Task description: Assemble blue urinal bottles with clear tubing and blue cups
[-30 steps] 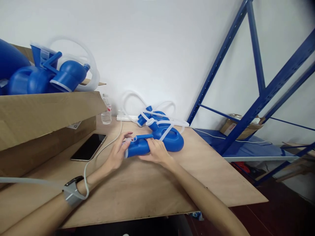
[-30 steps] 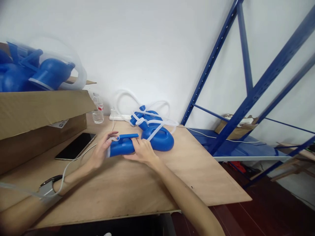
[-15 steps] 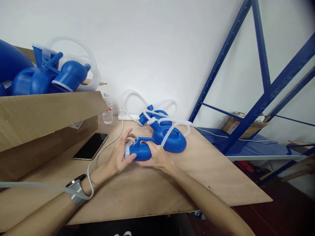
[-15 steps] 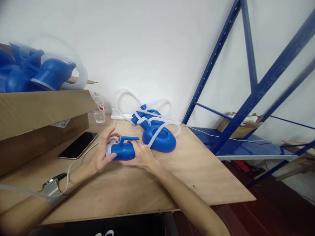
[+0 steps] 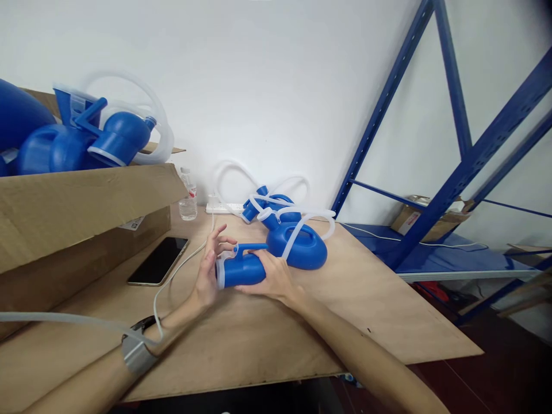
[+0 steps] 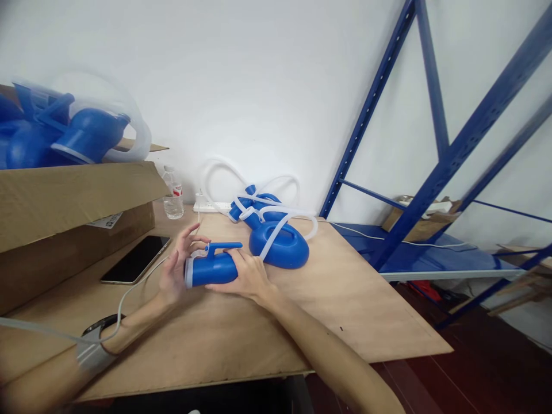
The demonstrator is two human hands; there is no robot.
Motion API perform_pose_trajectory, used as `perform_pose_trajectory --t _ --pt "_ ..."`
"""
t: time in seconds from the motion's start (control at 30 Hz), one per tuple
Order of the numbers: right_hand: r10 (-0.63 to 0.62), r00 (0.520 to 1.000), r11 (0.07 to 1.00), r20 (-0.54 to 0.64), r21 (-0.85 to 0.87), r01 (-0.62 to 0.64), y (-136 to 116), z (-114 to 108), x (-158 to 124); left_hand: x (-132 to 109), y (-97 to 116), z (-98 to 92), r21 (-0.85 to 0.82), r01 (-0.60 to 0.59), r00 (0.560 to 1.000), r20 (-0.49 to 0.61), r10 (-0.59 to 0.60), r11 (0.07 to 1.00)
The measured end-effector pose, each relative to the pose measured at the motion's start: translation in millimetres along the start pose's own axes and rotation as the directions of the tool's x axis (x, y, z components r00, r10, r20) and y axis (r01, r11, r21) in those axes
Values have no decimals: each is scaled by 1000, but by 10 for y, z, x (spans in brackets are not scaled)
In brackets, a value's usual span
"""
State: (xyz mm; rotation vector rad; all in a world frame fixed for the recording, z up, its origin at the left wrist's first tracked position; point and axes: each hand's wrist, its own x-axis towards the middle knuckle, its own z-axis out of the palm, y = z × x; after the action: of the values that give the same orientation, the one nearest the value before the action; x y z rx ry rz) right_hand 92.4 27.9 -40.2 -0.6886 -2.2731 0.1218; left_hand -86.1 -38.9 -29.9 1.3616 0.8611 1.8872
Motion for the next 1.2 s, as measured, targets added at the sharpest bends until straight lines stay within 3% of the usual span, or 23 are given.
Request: perform_pose_trajectory --t 0.13,0.3,0.47,0.6,0.73,0.83,1.03,1.2 --pt "-28 999 1000 14 5 28 16 3 9 -52 -26 -77 166 -178 979 128 158 970" --pt "-19 999 996 31 83 17 43 -32 3 -53 -53 -157 270 -375 901 330 281 887" --pt "15 999 992 50 125 -21 68 -42 -12 -41 19 -154 354 -419 893 327 310 836" --pt "-1 1000 995 -7 96 2 104 -46 -6 -47 98 -145 529 -460 885 345 314 714" --pt "46 998 998 -53 53 -43 123 -115 25 -21 129 -145 670 -410 912 301 278 619" --pt "80 996 996 -31 28 -79 123 -156 45 20 118 -152 718 -325 946 254 203 615" --pt "119 993 993 -13 -1 -119 124 -127 65 95 98 -150 691 -102 994 107 38 716" --pt "185 982 982 46 -53 -183 120 -207 130 168 79 -167 538 131 981 48 -186 833"
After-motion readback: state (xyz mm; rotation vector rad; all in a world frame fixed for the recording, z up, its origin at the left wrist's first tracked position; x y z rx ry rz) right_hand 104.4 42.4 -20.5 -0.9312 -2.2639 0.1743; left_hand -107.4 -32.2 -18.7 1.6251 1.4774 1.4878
